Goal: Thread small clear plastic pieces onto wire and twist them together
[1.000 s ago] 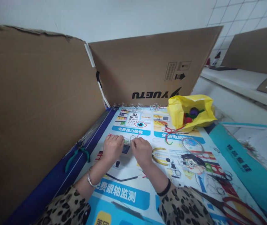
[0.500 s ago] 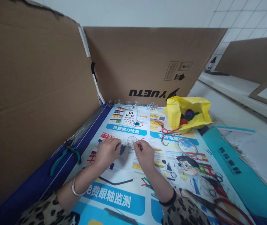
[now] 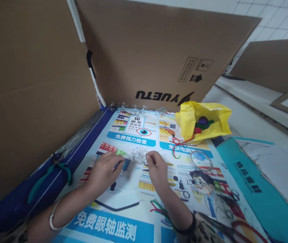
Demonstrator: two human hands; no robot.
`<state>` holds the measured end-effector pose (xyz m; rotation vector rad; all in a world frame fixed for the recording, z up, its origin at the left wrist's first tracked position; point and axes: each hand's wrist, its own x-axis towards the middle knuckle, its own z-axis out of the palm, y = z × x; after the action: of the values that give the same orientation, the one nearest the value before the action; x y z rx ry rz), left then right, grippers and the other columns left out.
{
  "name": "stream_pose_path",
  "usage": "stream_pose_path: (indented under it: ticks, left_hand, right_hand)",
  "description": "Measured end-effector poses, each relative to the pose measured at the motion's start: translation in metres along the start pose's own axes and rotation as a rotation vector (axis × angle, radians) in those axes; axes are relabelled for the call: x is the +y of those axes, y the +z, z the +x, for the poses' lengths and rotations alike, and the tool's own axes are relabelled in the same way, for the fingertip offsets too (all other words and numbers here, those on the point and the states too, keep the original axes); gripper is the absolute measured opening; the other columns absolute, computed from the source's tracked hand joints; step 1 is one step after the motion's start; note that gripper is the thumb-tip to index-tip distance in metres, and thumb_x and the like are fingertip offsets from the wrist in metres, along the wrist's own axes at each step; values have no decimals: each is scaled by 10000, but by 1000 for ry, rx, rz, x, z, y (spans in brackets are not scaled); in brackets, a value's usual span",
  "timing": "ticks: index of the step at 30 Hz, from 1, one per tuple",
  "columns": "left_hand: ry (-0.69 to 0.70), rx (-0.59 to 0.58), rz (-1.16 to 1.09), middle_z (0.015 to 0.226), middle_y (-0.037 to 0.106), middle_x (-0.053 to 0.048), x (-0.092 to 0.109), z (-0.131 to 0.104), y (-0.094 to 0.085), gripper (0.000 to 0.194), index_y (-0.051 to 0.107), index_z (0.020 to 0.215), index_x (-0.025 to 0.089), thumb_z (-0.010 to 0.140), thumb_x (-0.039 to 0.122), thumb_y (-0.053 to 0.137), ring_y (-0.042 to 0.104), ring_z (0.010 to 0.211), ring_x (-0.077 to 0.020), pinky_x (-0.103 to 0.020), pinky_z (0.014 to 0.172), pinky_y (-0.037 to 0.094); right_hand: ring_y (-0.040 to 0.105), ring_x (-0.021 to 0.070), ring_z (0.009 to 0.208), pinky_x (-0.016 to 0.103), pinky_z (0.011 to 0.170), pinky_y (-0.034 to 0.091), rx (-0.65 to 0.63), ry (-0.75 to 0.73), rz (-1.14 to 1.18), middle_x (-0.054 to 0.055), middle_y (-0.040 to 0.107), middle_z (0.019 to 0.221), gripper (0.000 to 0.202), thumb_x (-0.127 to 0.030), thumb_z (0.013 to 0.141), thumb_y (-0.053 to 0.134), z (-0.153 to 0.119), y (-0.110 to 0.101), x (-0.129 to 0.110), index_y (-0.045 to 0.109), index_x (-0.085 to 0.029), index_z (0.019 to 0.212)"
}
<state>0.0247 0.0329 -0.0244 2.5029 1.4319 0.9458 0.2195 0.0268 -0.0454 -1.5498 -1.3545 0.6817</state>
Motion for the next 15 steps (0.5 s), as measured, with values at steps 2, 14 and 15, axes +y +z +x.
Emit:
stream_pose_path:
  ticks: [2, 14, 15]
  left_hand:
    - [18, -10, -21, 729, 619, -34, -1, -1, 0, 148, 607, 800, 187, 854, 187, 469, 549, 745, -184, -318, 692, 426]
    - [9, -27, -41, 762, 637, -24, 0, -4, -3, 126, 603, 842, 196, 847, 177, 478, 567, 750, -189, -328, 685, 437]
    - [6, -29, -44, 764, 639, -21, 0, -4, -4, 124, 602, 841, 196, 848, 178, 479, 572, 748, -188, -327, 684, 438]
  right_hand:
    - [434, 135, 594, 249, 557, 371, -6, 13, 15, -27, 486, 646, 157, -340, 827, 482, 1, 0, 2, 536, -205, 767]
    - [407, 123, 618, 235, 581, 345, -40, 22, 110, -34, 459, 666, 130, -328, 849, 490, -1, 0, 7, 524, -213, 801]
    - [412, 123, 628, 237, 590, 349, -48, 12, 132, -32, 464, 681, 123, -326, 852, 492, -1, 0, 8, 523, -214, 811]
